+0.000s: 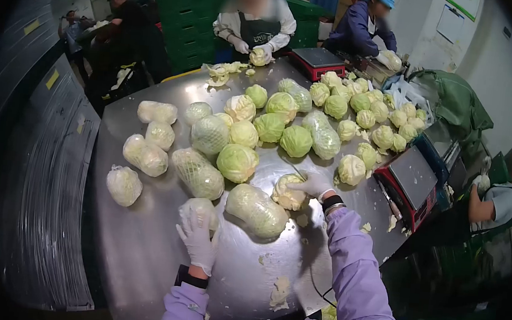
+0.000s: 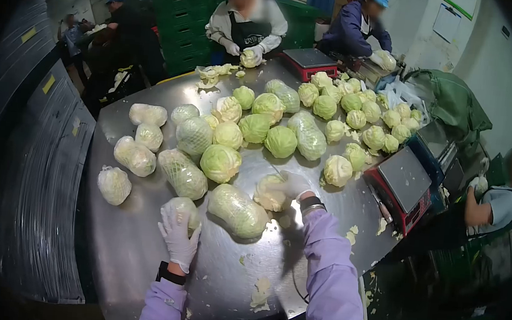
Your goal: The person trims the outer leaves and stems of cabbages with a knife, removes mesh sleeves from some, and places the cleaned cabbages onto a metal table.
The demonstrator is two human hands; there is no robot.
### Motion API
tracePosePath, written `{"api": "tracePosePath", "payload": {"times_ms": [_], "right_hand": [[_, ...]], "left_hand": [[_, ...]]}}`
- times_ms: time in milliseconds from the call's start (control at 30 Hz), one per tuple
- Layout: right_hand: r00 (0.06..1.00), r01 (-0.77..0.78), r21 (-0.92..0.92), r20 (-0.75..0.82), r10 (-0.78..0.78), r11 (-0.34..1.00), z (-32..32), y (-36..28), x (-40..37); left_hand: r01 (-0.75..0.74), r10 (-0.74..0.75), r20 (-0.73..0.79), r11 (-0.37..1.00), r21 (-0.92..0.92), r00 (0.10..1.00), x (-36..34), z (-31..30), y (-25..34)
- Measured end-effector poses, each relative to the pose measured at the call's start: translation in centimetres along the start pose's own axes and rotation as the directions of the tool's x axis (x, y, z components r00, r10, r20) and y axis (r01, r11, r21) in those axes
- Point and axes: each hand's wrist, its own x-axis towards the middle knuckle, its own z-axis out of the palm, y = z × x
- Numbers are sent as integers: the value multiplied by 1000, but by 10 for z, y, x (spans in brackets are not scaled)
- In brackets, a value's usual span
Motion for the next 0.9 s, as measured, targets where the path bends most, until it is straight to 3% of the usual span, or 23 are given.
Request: {"api": "tracePosePath", "payload": {"times_ms": [33, 67, 100, 133, 167, 200, 233, 267, 300, 367, 400, 433, 467, 500, 567, 600, 667, 700, 767, 833, 900], "right_hand": [[999, 32, 91, 10, -33, 995, -8, -2, -9], [1000, 25, 89, 4, -26, 996, -8, 6, -12], [999, 44, 302, -29, -37, 952, -4, 19, -16], [997, 71, 499, -68, -43, 864, 0, 31, -21], [998, 12, 627, -54, 28, 779, 4, 44, -24], [996, -63, 634, -8, 88, 771, 1, 52, -32], [988, -141, 637, 41, 150, 758, -1, 61, -41], [992, -15, 711, -79, 102, 703, 14, 81, -40], [990, -21, 708, -82, 112, 706, 29, 99, -40], [948, 207, 875, -291, 133, 437, 51, 118, -42], [961, -21, 939, -76, 265, 344, 26, 70, -84], [959, -15, 940, -83, 271, 340, 27, 68, -91], [944, -86, 974, 13, 331, 208, 30, 69, -98], [921, -150, 986, 114, 372, 68, 34, 70, -103], [918, -95, 991, 48, 392, 99, 48, 79, -108], [928, -116, 992, 89, 361, 54, 50, 82, -112], [937, -190, 980, 196, 289, -49, 58, 90, -116], [936, -190, 980, 200, 289, -63, 64, 92, -122], [958, -231, 965, 248, 146, -126, 76, 93, -139], [953, -189, 970, 218, 210, -151, 82, 66, -165], [949, -280, 934, 303, 82, -221, 101, 64, -193]], "left_hand": [[36, -34, -95, 999, 16, 995, 3, -5, 3], [-85, 84, -80, 996, -19, 993, -1, -15, 16], [-133, 157, 163, 980, -149, 974, -3, -22, 30], [-148, 253, 383, 948, -283, 888, -3, -23, 44], [-168, 332, 295, 869, -466, 896, -18, -4, 53], [-190, 390, 195, 753, -630, 900, -34, 18, 60], [-191, 396, 194, 746, -638, 898, -36, 27, 68], [-193, 425, 223, 738, -646, 877, -38, 34, 77], [-194, 453, 253, 731, -654, 855, -41, 41, 84], [-245, 486, 338, 794, -557, 806, -63, 67, 93], [-340, 558, 415, 802, -491, 719, -83, 81, 96], [-440, 610, 494, 791, -425, 620, -94, 89, 101], [-526, 692, 550, 718, -457, 467, -96, 78, 110], [-536, 697, 547, 712, -454, 463, -98, 76, 115], [-469, 754, 504, 657, -590, 422, -105, 77, 123], [-472, 755, 504, 656, -589, 419, -102, 80, 122], [36, 573, 496, 630, -776, 652, -88, 84, 113], [36, 574, 506, 638, -769, 644, -81, 78, 112], [51, 412, 324, 550, -833, 851, -64, 66, 112], [39, 391, 296, 548, -836, 872, -51, 35, 117], [42, 346, 272, 547, -836, 898, -44, 18, 117]]}}
